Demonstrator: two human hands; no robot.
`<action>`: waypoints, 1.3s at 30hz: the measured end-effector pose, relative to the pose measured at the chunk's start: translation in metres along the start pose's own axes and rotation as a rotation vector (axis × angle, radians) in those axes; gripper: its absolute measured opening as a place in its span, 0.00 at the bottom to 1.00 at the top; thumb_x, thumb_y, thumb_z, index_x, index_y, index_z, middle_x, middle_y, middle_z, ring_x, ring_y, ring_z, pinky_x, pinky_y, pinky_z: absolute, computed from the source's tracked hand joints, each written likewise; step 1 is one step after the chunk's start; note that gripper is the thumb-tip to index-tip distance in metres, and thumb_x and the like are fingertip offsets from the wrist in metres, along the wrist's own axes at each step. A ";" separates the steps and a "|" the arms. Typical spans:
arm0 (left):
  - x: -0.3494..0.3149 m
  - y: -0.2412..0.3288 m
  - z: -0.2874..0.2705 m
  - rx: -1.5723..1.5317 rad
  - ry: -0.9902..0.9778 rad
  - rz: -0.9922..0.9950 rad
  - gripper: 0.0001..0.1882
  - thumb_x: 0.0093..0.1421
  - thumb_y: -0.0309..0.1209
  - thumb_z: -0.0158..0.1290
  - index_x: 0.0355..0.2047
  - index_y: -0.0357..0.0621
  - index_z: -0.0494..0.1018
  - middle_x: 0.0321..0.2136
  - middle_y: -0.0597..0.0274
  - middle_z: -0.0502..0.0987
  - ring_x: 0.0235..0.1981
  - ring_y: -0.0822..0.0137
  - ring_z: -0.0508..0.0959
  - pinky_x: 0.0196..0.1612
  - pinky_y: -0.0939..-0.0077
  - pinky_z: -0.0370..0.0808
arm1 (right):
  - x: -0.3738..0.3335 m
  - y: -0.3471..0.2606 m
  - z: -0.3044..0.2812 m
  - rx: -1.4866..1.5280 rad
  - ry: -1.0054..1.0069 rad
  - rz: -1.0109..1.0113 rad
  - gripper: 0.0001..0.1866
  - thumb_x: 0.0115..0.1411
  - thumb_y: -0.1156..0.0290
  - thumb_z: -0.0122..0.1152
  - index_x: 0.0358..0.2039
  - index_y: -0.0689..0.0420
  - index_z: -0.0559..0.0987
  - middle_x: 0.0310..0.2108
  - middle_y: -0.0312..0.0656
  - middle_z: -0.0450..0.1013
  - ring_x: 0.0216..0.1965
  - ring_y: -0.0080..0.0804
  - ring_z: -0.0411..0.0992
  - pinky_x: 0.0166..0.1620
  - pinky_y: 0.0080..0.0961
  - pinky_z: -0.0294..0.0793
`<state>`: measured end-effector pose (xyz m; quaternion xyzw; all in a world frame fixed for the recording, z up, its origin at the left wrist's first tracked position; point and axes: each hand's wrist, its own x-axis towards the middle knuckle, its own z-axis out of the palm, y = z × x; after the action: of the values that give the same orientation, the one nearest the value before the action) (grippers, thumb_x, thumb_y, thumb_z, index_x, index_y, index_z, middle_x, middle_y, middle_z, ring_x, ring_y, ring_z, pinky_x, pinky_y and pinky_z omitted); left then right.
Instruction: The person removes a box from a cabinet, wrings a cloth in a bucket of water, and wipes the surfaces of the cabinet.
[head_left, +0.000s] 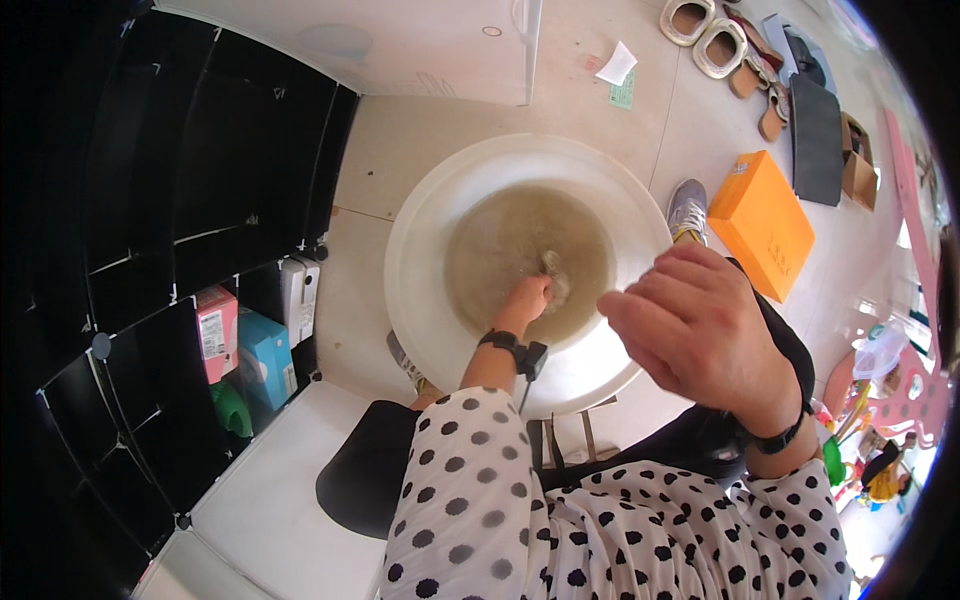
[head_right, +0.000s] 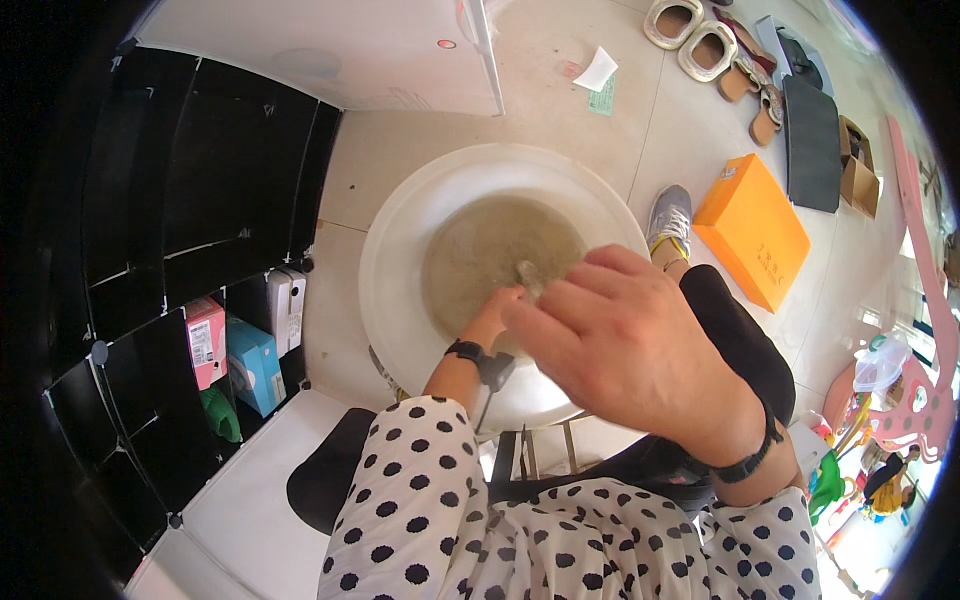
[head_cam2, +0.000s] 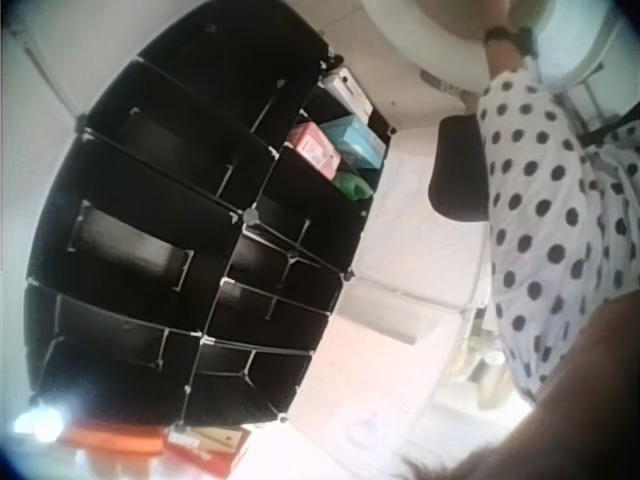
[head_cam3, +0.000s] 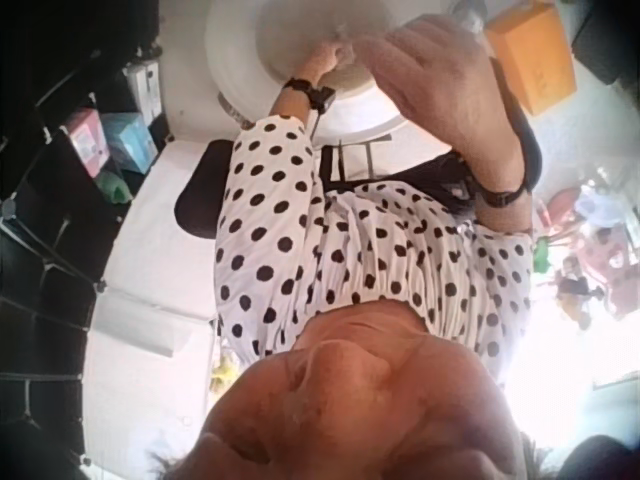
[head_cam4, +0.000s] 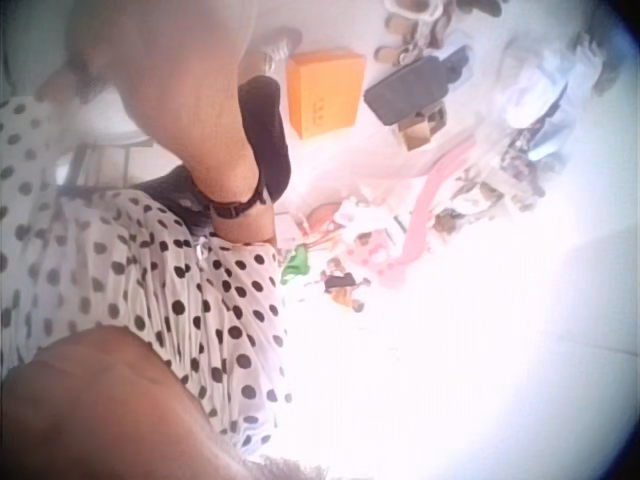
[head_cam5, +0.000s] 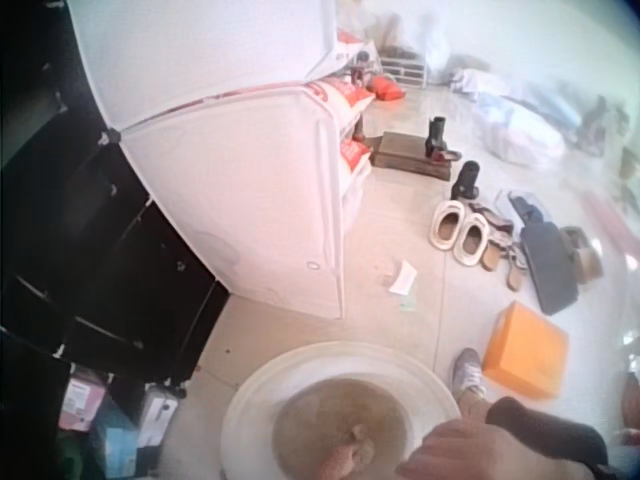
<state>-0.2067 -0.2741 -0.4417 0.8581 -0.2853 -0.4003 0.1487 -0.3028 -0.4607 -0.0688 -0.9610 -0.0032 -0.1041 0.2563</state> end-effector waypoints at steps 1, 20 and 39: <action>-0.003 -0.001 0.002 -0.013 -0.082 0.030 0.15 0.54 0.32 0.51 0.42 0.43 0.71 0.36 0.45 0.73 0.40 0.46 0.73 0.42 0.56 0.69 | -0.001 -0.003 -0.003 0.009 0.010 -0.015 0.12 0.39 0.76 0.58 0.29 0.59 0.75 0.18 0.34 0.64 0.20 0.28 0.65 0.31 0.25 0.67; -0.014 0.018 -0.007 -0.629 0.530 -0.209 0.19 0.60 0.37 0.43 0.42 0.29 0.64 0.38 0.36 0.71 0.42 0.42 0.71 0.46 0.55 0.66 | 0.009 -0.012 0.003 0.041 0.047 -0.043 0.11 0.38 0.79 0.59 0.27 0.59 0.74 0.19 0.36 0.66 0.22 0.32 0.67 0.31 0.27 0.69; -0.037 0.001 -0.027 0.053 -0.078 -0.094 0.14 0.57 0.30 0.47 0.43 0.47 0.74 0.50 0.42 0.65 0.50 0.45 0.67 0.49 0.59 0.69 | 0.016 -0.030 0.009 0.016 -0.014 -0.046 0.09 0.43 0.83 0.58 0.27 0.61 0.74 0.19 0.43 0.69 0.23 0.41 0.69 0.31 0.32 0.68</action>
<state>-0.2051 -0.2515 -0.4024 0.8580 -0.2606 -0.4323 0.0955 -0.2872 -0.4306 -0.0585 -0.9592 -0.0280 -0.1030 0.2616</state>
